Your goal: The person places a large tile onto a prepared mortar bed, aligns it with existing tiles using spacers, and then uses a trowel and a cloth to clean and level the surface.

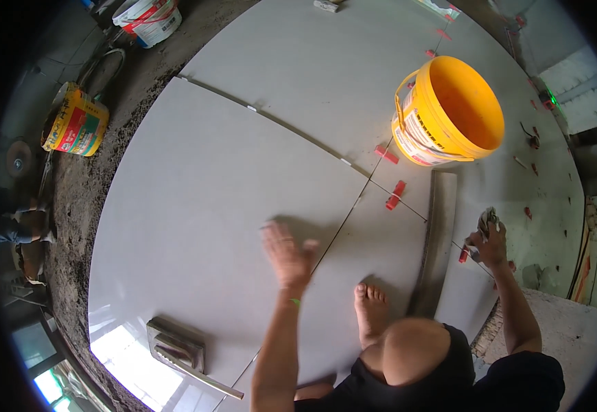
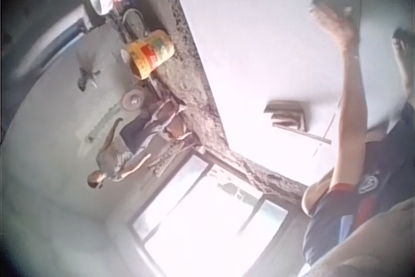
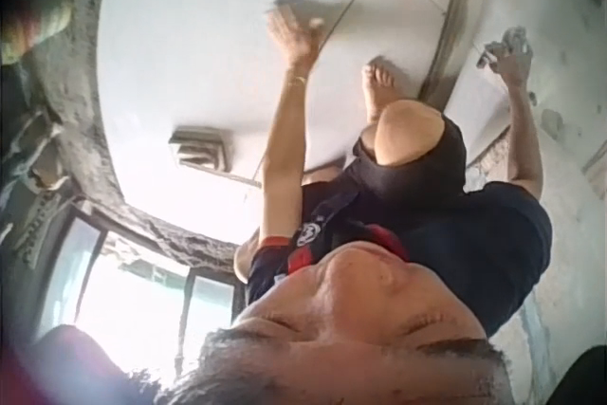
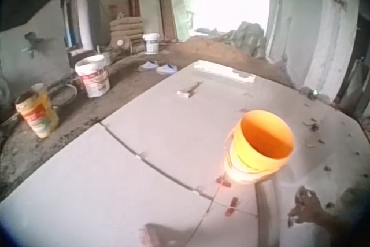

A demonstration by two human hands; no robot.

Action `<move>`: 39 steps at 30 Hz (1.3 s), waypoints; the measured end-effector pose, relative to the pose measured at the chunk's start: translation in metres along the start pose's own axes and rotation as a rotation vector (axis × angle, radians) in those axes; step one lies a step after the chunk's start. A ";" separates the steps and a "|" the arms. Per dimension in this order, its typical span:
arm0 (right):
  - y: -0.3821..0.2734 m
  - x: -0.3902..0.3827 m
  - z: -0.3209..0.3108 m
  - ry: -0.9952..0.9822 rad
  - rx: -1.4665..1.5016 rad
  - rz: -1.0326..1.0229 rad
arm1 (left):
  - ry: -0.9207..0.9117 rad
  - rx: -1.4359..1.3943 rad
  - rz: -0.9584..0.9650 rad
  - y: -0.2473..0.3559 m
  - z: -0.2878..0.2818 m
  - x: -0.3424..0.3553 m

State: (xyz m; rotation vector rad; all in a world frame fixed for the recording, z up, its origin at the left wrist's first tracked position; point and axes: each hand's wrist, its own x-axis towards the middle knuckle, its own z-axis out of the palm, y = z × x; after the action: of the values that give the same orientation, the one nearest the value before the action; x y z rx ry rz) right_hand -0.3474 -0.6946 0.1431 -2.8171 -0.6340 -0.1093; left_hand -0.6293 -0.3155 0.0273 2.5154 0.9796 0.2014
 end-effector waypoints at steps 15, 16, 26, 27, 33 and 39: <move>-0.274 -0.039 0.061 -1.071 0.774 -0.716 | -0.115 0.108 -0.357 -0.210 -0.290 -0.145; -0.301 -0.038 0.065 -1.166 0.737 -0.723 | -0.104 0.161 -0.388 -0.228 -0.311 -0.175; -0.527 -0.152 0.075 -1.769 0.217 -1.310 | 0.109 0.269 -1.112 -0.298 -0.244 -0.454; -0.532 -0.180 0.092 -1.832 0.085 -1.103 | 0.167 0.234 -1.089 -0.300 -0.219 -0.453; -0.567 -0.345 0.134 -2.192 0.496 0.080 | 0.521 0.250 -1.256 -0.320 -0.147 -0.407; -0.650 -0.332 0.115 -1.495 0.438 -0.433 | 0.551 0.179 -1.251 -0.321 -0.152 -0.409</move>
State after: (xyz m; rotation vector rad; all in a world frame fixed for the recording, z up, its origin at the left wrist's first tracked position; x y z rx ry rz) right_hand -0.9245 -0.2332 0.1373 -1.8261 -1.2508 1.8639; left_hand -1.1710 -0.3279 0.0295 1.5153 2.6210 0.4069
